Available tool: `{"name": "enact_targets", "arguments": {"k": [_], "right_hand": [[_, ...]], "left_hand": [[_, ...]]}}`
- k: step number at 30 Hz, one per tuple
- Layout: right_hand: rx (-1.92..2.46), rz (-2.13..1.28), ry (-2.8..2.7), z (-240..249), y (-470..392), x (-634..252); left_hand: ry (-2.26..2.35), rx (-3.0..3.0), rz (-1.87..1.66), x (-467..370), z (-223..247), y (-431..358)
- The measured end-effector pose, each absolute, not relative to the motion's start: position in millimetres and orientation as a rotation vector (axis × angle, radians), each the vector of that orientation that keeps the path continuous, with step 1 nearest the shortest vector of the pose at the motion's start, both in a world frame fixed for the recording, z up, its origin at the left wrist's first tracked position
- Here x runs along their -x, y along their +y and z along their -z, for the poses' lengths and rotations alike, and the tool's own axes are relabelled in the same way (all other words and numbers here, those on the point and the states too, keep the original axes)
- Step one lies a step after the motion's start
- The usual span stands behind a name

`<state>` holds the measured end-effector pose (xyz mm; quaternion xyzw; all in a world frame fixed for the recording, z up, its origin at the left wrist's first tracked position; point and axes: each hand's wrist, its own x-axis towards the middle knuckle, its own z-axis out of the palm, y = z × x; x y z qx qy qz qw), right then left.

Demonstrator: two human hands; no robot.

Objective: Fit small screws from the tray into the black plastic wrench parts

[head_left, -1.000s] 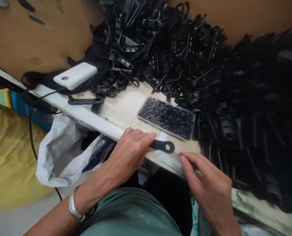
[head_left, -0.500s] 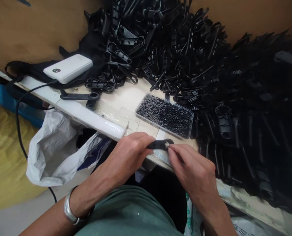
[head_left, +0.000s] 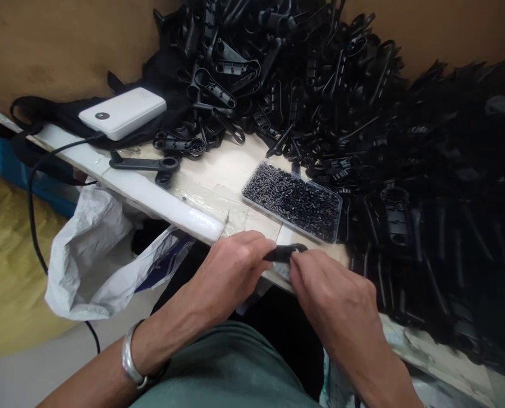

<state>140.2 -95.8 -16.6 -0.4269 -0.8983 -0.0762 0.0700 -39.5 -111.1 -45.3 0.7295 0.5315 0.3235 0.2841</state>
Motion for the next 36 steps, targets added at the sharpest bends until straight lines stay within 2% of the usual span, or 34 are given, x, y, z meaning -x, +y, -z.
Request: {"name": "enact_targets", "arguments": {"k": [3,9,12,28,36], "right_hand": [[1.401,0.123,-2.697,13.9,-96.1,-137.6],[1.541,-0.457,-2.505,7.9,-85.1,-143.9],[1.547,-0.556,-2.47,6.4,-78.7,-145.2],[1.678,-0.274,-2.679,6.4,-78.5,-134.3],[1.499,0.127,-2.815,6.1,-86.1,-130.8]], "left_hand": [[1.438,-1.956,-0.868,39.5,45.0,-111.9],[1.467,-2.122,-0.704,38.4,43.4,-115.9],[1.505,-2.235,-0.629,37.4,45.6,-117.2],[1.49,-2.379,-0.517,39.0,47.3,-114.3],[1.455,-2.352,-0.547,40.7,44.9,-115.1]]}}
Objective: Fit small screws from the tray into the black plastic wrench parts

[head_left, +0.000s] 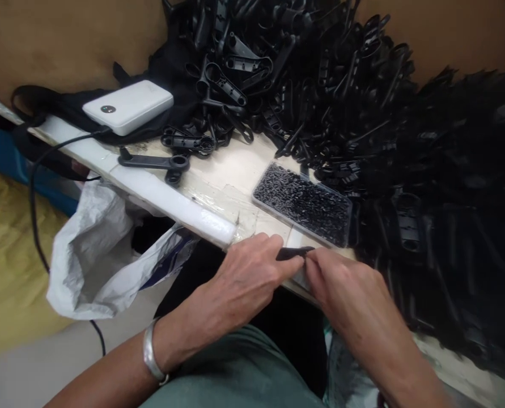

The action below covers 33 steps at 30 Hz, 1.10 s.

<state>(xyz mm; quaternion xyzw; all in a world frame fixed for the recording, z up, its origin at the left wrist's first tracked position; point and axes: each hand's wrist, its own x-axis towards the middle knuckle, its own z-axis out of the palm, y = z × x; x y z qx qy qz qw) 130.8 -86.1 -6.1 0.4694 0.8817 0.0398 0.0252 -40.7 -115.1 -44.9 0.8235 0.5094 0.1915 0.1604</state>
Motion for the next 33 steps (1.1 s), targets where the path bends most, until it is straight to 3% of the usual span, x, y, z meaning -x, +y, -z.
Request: {"name": "enact_targets", "arguments": {"k": [5,8,11,18,24,27,33], "right_hand": [[-1.236,-0.519,2.883,12.1,-89.0,-125.8],[-1.283,-0.419,2.887,14.5,-81.6,-127.1],[-1.484,0.198,2.828,11.9,-72.1,-135.3],[-2.483,1.713,2.091,13.2,-91.2,-158.6],[-2.396,2.791,1.608,22.5,-110.7,-157.2],[-2.293,3.098,1.49,22.1,-110.8,-155.3],[-2.339,3.181,1.491,20.8,-111.6,-158.1]], "left_hand": [[1.403,-2.379,-0.487,46.0,38.3,-116.4],[1.413,-2.411,-0.452,47.7,36.2,-116.2],[1.416,-2.452,-0.401,47.0,34.3,-115.6],[1.453,-2.502,-0.347,41.7,37.6,-112.5],[1.463,-2.377,-0.637,29.6,39.4,-124.4],[1.471,-2.452,-0.628,22.4,33.5,-131.1],[1.538,-2.592,-0.46,18.5,20.3,-133.7]]}}
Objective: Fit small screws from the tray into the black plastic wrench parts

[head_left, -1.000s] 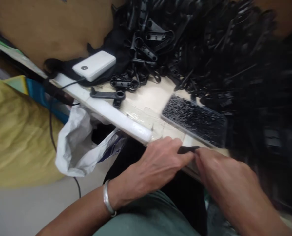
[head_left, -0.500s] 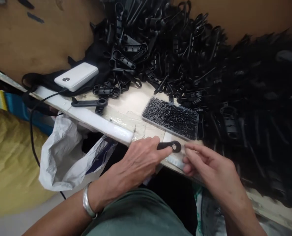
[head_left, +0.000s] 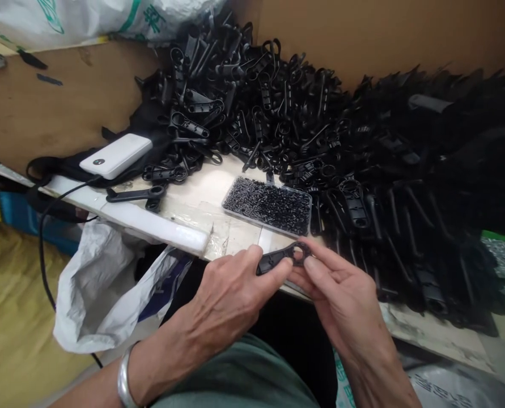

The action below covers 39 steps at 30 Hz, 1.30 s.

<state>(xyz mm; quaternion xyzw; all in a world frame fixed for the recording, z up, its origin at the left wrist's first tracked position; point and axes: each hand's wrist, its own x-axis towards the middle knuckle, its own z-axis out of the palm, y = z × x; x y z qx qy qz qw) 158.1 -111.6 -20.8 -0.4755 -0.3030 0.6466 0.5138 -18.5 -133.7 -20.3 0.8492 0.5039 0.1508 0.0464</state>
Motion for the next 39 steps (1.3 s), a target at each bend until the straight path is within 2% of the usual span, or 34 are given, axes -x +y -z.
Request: {"name": "enact_targets", "arguments": {"k": [3,9,20,30,33,39], "right_hand": [[1.145,-1.58,-0.733,22.4,-106.4,-159.9],[1.08,-1.685,-0.725,21.0,-97.1,-160.1],[1.12,-1.586,-0.649,20.2,-97.3,-139.6],[1.172,-1.555,-0.921,7.4,-92.7,-144.8],[1.331,-1.291,-1.247,-16.1,-79.0,-175.2],[1.705,-0.044,-1.774,-61.6,-20.2,-239.2]], "left_hand": [[1.465,-2.478,-0.55,20.0,21.9,-130.2],[1.422,-2.233,-0.962,17.3,33.7,-126.7],[1.461,-2.388,-1.017,12.3,37.6,-131.1],[1.305,-2.33,-1.102,13.2,41.4,-126.2],[1.316,-2.315,-1.113,21.0,37.8,-127.1],[1.511,-2.343,-1.271,47.0,40.0,-124.0]]}}
